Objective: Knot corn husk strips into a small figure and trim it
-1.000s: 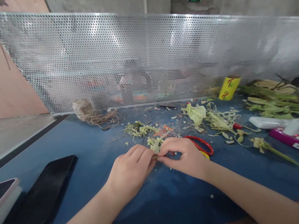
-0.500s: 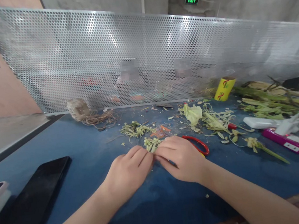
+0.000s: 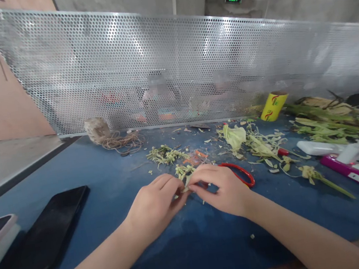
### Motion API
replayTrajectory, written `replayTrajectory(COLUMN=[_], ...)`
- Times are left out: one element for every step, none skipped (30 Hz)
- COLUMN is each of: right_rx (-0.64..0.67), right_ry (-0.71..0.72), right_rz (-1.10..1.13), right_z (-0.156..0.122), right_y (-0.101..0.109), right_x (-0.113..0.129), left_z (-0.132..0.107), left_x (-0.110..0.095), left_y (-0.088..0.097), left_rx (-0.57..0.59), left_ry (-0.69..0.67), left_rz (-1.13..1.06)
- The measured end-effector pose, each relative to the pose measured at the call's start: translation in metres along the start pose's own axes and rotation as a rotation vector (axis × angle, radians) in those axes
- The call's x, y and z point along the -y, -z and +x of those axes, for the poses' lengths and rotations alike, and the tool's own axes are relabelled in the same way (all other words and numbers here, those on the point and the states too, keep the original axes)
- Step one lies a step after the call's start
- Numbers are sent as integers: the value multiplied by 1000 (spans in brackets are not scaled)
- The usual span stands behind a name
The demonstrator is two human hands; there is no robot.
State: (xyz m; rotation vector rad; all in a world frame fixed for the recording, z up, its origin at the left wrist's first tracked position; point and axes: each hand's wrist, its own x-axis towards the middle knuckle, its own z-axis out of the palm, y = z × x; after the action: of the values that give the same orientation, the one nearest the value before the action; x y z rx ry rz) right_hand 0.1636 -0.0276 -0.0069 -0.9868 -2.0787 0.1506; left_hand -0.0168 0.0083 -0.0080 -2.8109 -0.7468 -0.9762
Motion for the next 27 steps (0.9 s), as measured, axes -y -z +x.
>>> replayTrajectory(right_rx=[-3, -3, -3, -1, 3, 8, 11, 14, 18, 25, 33, 46, 62, 79, 92, 104, 114, 122, 130, 138, 144, 148, 151, 152, 150, 148, 145], right_ry=[-16, -27, -32, -34, -34, -35, -39, -50, -66, -82, -92, -91, -74, -41, 2, 49, 92, 126, 151, 165, 174, 181, 187, 193, 198, 204, 212], right_rz=[7, 16, 26, 35, 40, 41, 35, 26, 16, 6, -6, -23, -46, -76, -112, -153, -192, -228, -255, -275, -289, -296, -301, -308, -316, -324, -330], right_z=[0, 0, 0, 0, 0, 0, -1, -1, -1, -2, -2, -2, -2, -1, -1, 0, 1, 1, 2, 2, 2, 3, 3, 3, 4, 4, 4], right_y=[0, 0, 0, 0, 0, -1, -2, -2, -3, -3, -3, -3, -2, -1, 0, 1, 2, 3, 3, 4, 4, 5, 5, 5, 5, 5, 5], right_x=[0, 1, 1, 1, 1, 1, 1, 1, 1, 1, 1, 1, 1, 1, 1, 1, 0, 0, -1, -1, -1, -1, -1, -1, -1, -1, -1], left_z=[0, 1, 1, 1, 1, 1, 1, 1, 0, 0, -1, -1, -1, -1, -1, -1, -1, -1, -1, -1, -1, 0, 0, 1, 1, 2, 2], left_x=[0, 0, 0, -1, -1, -1, -1, -2, -2, -2, -2, -2, -1, -1, 0, 1, 2, 2, 3, 3, 3, 2, 2, 1, 1, 1, 1], left_y=[0, 1, 1, 1, 0, 0, -1, -1, -2, -2, -2, -3, -3, -3, -3, -3, -3, -4, -4, -4, -3, -3, -2, -1, -1, 0, 1], left_rx=[4, 12, 20, 26, 29, 30, 31, 33, 36, 40, 46, 51, 56, 60, 64, 70, 71, 69, 60, 54, 49, 50, 57, 64, 69, 68, 62], left_ry=[5, 10, 13, 14, 11, 6, -3, -13, -27, -42, -57, -70, -80, -88, -95, -101, -107, -114, -121, -123, -122, -118, -112, -110, -110, -114, -121], left_rz=[-12, -19, -22, -21, -16, -10, -4, 1, 7, 13, 18, 22, 26, 29, 30, 32, 34, 36, 36, 37, 39, 41, 41, 40, 36, 33, 31])
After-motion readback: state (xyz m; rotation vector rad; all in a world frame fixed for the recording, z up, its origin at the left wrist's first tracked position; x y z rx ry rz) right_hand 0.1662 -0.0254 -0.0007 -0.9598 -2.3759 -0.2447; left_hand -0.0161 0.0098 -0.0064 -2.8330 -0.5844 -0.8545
